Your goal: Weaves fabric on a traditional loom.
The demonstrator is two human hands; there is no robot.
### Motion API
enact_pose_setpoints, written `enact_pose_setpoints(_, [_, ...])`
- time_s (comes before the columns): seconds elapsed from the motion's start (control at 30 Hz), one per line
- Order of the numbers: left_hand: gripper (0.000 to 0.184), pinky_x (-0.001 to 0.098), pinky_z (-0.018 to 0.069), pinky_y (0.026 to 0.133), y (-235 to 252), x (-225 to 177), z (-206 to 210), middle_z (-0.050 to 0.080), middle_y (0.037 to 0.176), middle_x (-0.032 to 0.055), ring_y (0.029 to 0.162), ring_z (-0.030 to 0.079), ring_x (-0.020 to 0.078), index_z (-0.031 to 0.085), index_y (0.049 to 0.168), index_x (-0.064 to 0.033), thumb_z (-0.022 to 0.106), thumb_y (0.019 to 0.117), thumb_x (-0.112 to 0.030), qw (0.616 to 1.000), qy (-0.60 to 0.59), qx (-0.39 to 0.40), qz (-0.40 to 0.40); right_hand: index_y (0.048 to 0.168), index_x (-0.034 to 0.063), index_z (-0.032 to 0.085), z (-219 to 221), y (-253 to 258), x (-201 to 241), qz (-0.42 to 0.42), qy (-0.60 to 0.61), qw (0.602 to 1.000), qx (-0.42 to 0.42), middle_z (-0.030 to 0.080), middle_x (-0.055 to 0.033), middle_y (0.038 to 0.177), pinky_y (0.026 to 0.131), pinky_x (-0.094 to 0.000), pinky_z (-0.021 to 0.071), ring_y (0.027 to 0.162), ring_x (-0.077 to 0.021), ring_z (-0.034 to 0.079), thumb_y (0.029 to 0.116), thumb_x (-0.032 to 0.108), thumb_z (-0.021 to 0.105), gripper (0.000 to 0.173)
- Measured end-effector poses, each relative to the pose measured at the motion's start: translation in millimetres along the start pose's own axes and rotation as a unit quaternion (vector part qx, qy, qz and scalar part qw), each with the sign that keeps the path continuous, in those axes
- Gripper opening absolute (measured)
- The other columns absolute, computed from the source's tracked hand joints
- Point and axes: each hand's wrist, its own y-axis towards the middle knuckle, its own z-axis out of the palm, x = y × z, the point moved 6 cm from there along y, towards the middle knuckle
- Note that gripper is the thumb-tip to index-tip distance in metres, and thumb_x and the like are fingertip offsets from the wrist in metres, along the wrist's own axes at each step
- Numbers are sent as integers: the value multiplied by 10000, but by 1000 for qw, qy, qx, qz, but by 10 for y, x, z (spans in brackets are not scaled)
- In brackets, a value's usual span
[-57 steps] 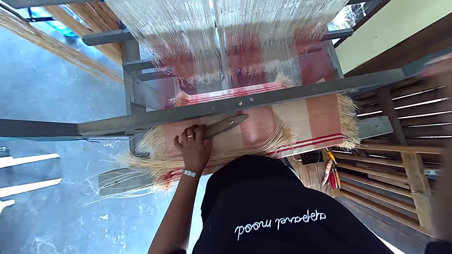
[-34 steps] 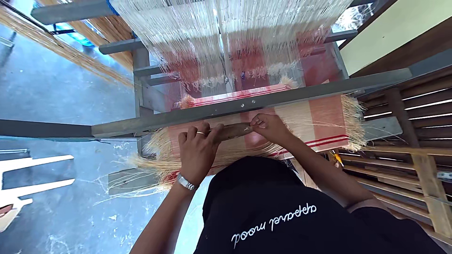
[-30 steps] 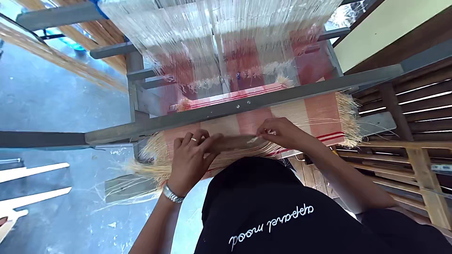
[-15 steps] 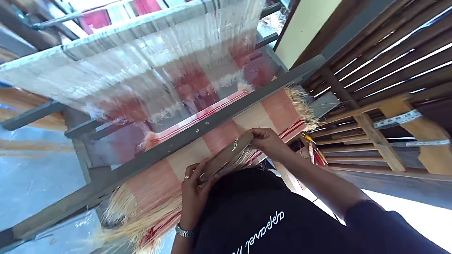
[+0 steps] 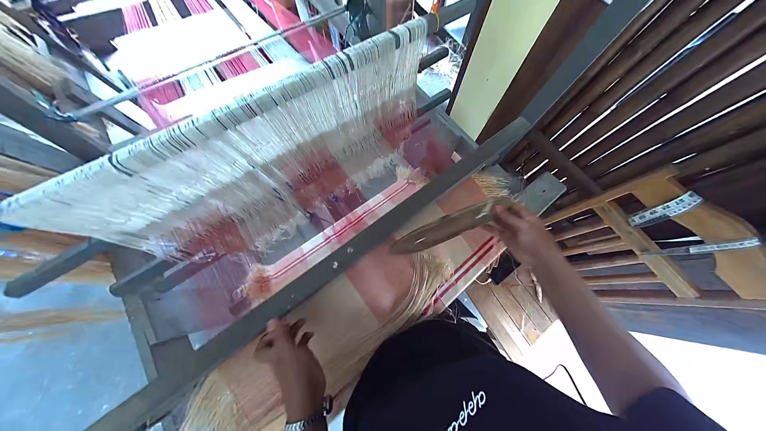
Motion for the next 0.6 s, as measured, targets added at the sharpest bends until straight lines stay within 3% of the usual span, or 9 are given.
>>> enact_pose_setpoints(0.07, [299,268,521,594,245,-124,-61,601,934,6,742,620,89,440,1314,-126,420,1106,-340,994,-72,-75,-18,1267,3,559,-501,204,207,-30,10,997,-76,693,-102,1073,878,-436,618,931,-216,712,1064,89,511,226])
enact_pose_setpoints(0.1, [306,262,516,605,343,-176,-27,606,959,8,752,614,84,436,1345,-133,413,1110,-328,993,-87,-75,-5,1256,9,546,-692,297,293,-43,9,993,-109,686,-94,1055,861,-429,624,911,-207,712,1068,92,504,210])
enact_pose_setpoints(0.17, [421,285,518,655,591,-252,59,604,1029,44,810,610,98,380,1449,-97,419,1106,-339,995,-71,-65,34,1235,12,533,-958,522,434,-68,-1,985,-161,675,-80,1014,828,-410,627,862,-187,707,1068,93,508,187])
enact_pose_setpoints(0.23, [505,294,517,670,913,-406,160,605,1045,68,823,607,105,341,1488,-67,436,1101,-377,996,-38,-63,56,1287,-4,529,-1091,823,517,-93,1,979,-179,670,-103,1073,871,-419,618,914,-202,707,1068,106,512,245])
enact_pose_setpoints(0.3, [587,309,536,707,1236,-648,287,601,1112,104,861,615,118,258,1543,-56,450,1098,-386,995,-7,-62,79,1328,-9,518,-1108,1176,568,-124,23,974,-185,673,-119,1136,914,-412,609,981,-209,710,1076,131,506,288])
enact_pose_setpoints(0.4, [683,340,539,741,1590,-918,432,578,1185,155,904,615,150,152,1587,-48,444,1094,-421,993,27,-70,96,1354,-3,457,-1025,1748,518,-154,112,961,-203,640,-124,1147,890,-402,619,975,-212,707,1078,122,504,306])
enact_pose_setpoints(0.53, [698,317,519,629,1736,-963,378,594,1028,99,760,610,126,230,1545,-74,561,1048,-437,993,17,-81,81,1332,-1,463,-818,2271,332,-138,195,945,-223,633,-146,1099,827,-405,625,903,-229,701,1061,106,535,300])
enact_pose_setpoints(0.6, [843,317,554,692,1791,-964,205,593,1113,136,836,634,133,229,1523,-7,725,959,-390,985,30,-114,122,1332,-8,476,-722,2435,218,-121,204,949,-209,650,-160,1083,820,-411,634,895,-242,714,1064,112,532,299])
